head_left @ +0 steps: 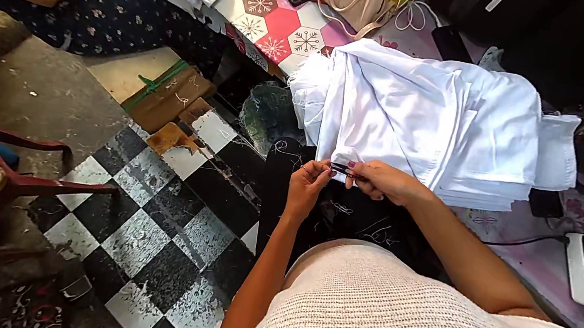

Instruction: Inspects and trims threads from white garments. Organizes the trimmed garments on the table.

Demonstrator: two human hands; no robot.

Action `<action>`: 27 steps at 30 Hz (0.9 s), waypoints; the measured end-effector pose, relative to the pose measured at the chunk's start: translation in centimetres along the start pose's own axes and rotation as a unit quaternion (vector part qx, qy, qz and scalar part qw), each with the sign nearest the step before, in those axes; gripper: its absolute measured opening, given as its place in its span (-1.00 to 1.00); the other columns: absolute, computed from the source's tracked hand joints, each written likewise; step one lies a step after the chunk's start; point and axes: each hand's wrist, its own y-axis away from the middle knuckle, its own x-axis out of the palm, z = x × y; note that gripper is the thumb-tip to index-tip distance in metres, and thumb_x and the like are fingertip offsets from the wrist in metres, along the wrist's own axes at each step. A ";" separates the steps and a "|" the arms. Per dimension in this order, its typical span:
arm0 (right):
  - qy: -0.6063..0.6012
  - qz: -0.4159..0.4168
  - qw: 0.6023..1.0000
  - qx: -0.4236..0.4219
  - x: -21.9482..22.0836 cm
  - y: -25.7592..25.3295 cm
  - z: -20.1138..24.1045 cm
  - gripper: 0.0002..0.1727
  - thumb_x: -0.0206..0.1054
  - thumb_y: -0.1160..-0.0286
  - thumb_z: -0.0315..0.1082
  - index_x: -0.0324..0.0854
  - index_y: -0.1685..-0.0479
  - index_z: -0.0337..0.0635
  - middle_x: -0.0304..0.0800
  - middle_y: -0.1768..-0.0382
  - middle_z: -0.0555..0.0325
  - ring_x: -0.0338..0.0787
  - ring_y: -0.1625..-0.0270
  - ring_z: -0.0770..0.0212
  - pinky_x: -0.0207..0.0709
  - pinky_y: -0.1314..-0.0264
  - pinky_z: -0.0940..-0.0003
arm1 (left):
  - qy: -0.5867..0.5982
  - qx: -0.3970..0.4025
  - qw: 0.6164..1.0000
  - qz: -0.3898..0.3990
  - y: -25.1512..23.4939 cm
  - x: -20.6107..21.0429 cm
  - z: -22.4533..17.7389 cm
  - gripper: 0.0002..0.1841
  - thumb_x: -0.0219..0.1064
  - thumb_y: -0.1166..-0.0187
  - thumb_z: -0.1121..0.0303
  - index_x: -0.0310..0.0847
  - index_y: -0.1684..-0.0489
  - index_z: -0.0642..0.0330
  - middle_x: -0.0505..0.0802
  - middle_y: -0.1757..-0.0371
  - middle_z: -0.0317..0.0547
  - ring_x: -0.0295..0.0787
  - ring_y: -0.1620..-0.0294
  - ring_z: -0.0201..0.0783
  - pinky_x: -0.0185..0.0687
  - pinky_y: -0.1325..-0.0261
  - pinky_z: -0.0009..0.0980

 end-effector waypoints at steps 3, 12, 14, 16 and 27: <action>0.004 -0.002 1.000 -0.012 0.2 -0.7 0.2 -0.45 -0.15 -0.94 -0.04 0.64 0.31 -0.15 0.27 0.81 0.48 0.20 0.80 0.59 0.09 0.70 0.68 | 0.003 0.012 1.000 0.005 0.0 0.0 0.0 -0.95 0.32 -0.55 0.61 0.69 0.21 0.36 0.89 -0.03 -0.03 0.87 -0.08 -0.27 0.79 -0.25 -0.28; -0.011 -0.003 1.000 0.001 -0.6 0.7 -0.2 -0.43 -0.19 -0.95 -0.04 0.64 0.30 -0.13 0.24 0.82 0.50 0.17 0.81 0.61 0.06 0.71 0.69 | 0.078 -0.016 0.997 -0.005 -0.1 0.2 0.1 -0.92 0.24 -0.58 0.64 0.65 0.20 0.35 0.89 -0.08 0.03 0.90 -0.07 -0.18 0.80 -0.27 -0.19; -0.015 0.004 1.000 -0.001 -0.5 0.4 -0.4 -0.43 -0.20 -0.95 -0.05 0.64 0.28 -0.14 0.26 0.81 0.50 0.19 0.80 0.61 0.08 0.70 0.69 | 0.087 -0.017 0.996 -0.003 -0.2 0.3 0.1 -0.91 0.24 -0.58 0.64 0.66 0.20 0.33 0.89 -0.08 0.00 0.89 -0.06 -0.20 0.79 -0.27 -0.20; -0.017 0.000 1.000 -0.012 -0.3 -0.1 -0.4 -0.44 -0.18 -0.95 -0.06 0.64 0.29 -0.15 0.25 0.81 0.49 0.19 0.80 0.60 0.09 0.70 0.69 | 0.094 -0.018 0.995 -0.002 -0.2 0.5 0.0 -0.90 0.23 -0.58 0.65 0.66 0.21 0.32 0.89 -0.06 -0.01 0.89 -0.06 -0.21 0.79 -0.27 -0.22; 0.150 -0.194 0.950 -0.194 -2.7 -0.5 0.6 -0.70 0.19 -0.80 -0.18 0.72 -0.09 -0.19 0.49 0.58 0.27 0.30 0.65 0.46 0.23 0.57 0.48 | 0.147 -0.014 0.989 0.014 -0.6 1.2 0.5 -0.91 0.20 -0.59 0.62 0.62 0.16 0.30 0.90 -0.03 -0.01 0.89 -0.07 -0.16 0.77 -0.31 -0.15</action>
